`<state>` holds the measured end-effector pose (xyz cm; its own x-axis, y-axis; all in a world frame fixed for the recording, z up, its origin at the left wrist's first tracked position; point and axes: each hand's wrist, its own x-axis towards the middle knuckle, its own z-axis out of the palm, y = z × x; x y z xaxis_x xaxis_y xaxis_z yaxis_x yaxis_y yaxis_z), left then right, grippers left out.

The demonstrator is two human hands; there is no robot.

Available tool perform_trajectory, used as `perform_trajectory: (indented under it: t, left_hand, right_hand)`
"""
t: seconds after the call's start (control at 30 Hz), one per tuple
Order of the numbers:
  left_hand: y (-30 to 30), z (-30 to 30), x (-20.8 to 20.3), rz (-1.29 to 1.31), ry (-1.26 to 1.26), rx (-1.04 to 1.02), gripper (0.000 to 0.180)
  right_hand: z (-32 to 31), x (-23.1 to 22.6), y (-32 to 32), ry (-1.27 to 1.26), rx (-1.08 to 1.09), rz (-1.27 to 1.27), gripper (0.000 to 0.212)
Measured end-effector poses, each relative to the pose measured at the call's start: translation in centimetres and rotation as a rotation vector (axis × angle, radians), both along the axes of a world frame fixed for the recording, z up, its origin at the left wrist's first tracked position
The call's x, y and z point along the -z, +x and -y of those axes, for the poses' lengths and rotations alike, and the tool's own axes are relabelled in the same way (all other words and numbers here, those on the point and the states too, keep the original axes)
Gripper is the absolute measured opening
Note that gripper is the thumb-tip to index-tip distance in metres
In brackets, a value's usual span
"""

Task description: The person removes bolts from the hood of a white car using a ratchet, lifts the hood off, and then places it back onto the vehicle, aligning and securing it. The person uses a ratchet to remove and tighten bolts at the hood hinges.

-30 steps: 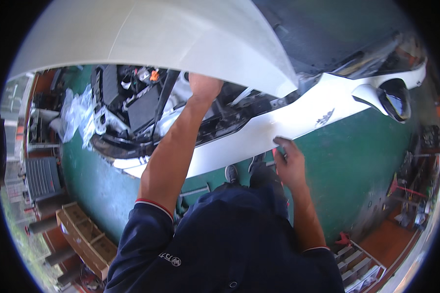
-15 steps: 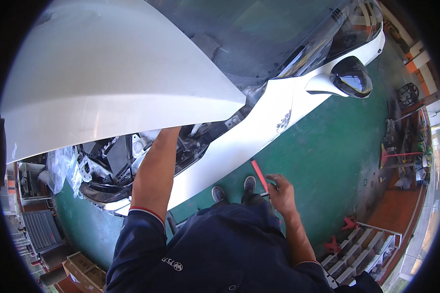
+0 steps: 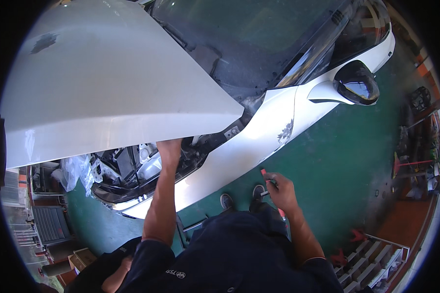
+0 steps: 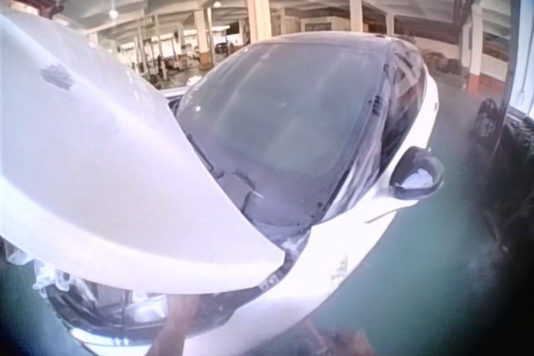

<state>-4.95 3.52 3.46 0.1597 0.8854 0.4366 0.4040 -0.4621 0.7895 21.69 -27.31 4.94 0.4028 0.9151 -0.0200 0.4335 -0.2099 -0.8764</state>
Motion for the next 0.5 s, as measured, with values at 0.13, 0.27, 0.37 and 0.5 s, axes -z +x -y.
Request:
perform_trajectory:
  t: [0.13,0.27,0.37,0.5]
  left_hand:
    - [2.2,6.4,-1.9,0.272,-0.505,0.100,0.028]
    - [4.6,7.2,-1.7,0.005,-0.393,0.121,0.022]
    - [5.7,6.7,-1.4,-0.215,-0.332,0.115,0.022]
    - [6.8,6.4,-1.5,-0.359,-0.282,0.094,0.023]
  right_hand:
    - [-2.5,0.4,0.3,0.009,-0.060,-0.054,0.021]
    - [-4.2,0.5,0.3,0.032,-0.182,-0.023,0.021]
    - [-4.3,0.8,0.6,-0.021,-0.234,-0.007,0.022]
    - [-3.7,2.2,1.7,-0.041,-0.223,-0.178,0.023]
